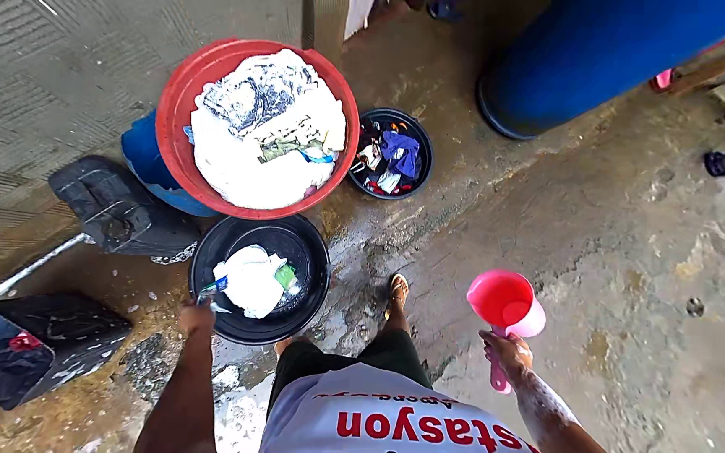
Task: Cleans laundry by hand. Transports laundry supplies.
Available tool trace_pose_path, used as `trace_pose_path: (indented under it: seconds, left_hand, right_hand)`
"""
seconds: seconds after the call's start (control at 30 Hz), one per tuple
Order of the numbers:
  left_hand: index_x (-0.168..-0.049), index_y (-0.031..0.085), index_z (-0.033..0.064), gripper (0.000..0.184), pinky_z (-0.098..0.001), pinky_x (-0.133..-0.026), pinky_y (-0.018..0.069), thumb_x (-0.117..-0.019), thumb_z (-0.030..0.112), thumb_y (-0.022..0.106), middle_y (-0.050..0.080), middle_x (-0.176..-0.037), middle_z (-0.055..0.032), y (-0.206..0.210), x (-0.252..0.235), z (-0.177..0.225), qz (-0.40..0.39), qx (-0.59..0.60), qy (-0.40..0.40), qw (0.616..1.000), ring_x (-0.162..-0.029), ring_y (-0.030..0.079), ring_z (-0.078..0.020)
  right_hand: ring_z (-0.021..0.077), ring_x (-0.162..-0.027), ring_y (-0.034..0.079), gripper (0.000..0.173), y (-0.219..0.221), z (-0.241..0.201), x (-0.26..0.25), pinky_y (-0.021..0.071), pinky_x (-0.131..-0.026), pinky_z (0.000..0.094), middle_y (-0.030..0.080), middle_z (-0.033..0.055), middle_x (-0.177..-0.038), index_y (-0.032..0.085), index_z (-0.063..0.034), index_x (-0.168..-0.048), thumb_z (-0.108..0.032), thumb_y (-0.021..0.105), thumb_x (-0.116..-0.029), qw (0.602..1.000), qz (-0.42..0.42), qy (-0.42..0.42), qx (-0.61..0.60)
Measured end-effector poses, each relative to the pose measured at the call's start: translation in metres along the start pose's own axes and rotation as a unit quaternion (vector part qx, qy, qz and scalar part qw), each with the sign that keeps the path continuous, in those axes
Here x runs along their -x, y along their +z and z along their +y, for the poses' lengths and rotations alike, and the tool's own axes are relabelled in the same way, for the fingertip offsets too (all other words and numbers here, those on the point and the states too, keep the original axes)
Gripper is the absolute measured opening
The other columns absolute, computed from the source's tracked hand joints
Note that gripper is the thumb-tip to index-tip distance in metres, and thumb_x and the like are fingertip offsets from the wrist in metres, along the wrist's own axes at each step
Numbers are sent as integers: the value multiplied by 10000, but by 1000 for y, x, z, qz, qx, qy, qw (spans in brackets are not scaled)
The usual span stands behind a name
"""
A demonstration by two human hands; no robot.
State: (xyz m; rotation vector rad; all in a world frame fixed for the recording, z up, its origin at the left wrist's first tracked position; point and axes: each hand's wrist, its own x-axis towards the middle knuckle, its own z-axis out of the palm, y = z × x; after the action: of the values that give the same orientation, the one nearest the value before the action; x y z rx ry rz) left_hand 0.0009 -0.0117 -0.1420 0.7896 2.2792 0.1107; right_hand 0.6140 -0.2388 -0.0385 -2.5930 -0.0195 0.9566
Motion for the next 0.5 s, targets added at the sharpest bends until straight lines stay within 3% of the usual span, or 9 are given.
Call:
trace_pose_path:
  seconds: [0.07, 0.1, 0.17, 0.23, 0.33, 0.43, 0.5]
  left_hand:
    - [-1379, 557, -45, 499, -562, -982, 528, -992, 242, 689, 635, -1285, -293, 14, 8, 3, 13, 77, -32, 996, -1144, 658, -413]
    - [-1388, 549, -42, 491, -548, -983, 533, -993, 216, 684, 624, -1303, -287, 21, 19, 8, 8, 76, -42, 996, -1147, 657, -398]
    - [-1405, 532, -66, 490, -585, -1064, 468, -1000, 180, 656, 571, -1381, -321, 29, 51, 35, 0, 11, -50, 999, -1268, 586, -442]
    - [-1297, 600, -109, 411, -667, -1078, 400, -1011, 185, 638, 568, -1346, -379, 28, 83, 53, -3, -68, -68, 995, -1296, 535, -524]
    - [-1177, 663, -110, 355, -717, -1048, 397, -1034, 210, 608, 602, -1272, -392, 29, 109, 63, 7, -111, -103, 989, -1256, 543, -568]
    - [-1182, 656, -119, 390, -721, -1048, 396, -1037, 238, 597, 603, -1278, -388, 31, 124, 69, 14, -108, -125, 986, -1258, 547, -563]
    - [-1236, 633, -96, 411, -698, -1026, 441, -1044, 263, 578, 615, -1275, -364, 36, 127, 66, 30, -51, -141, 988, -1219, 595, -520]
  right_hand:
    - [165, -604, 581, 280, -17, -9, -52, 521, -584, 364, 622, 107, -805, 613, 16, -1169, -144, 715, -962, 1000, -12, -8, 23]
    - [163, -604, 575, 283, -26, -16, -81, 517, -583, 362, 619, 106, -804, 611, 19, -1174, -144, 710, -965, 999, -23, -14, 39]
    - [158, -591, 568, 277, -47, -45, -147, 514, -568, 356, 615, 103, -790, 613, 23, -1166, -137, 713, -963, 996, -46, -45, 70]
    - [150, -579, 560, 278, -68, -75, -199, 514, -565, 350, 604, 95, -777, 608, 31, -1163, -138, 708, -965, 988, -67, -85, 110]
    - [149, -596, 559, 321, -93, -129, -243, 524, -592, 359, 606, 106, -818, 586, 38, -1211, -148, 698, -975, 976, -72, -132, 158]
    - [150, -611, 563, 371, -105, -173, -268, 529, -607, 369, 609, 114, -860, 570, 25, -1257, -161, 708, -967, 966, -66, -168, 184]
    - [154, -616, 567, 377, -97, -193, -272, 529, -611, 376, 612, 116, -865, 570, 22, -1259, -166, 713, -965, 960, -74, -188, 195]
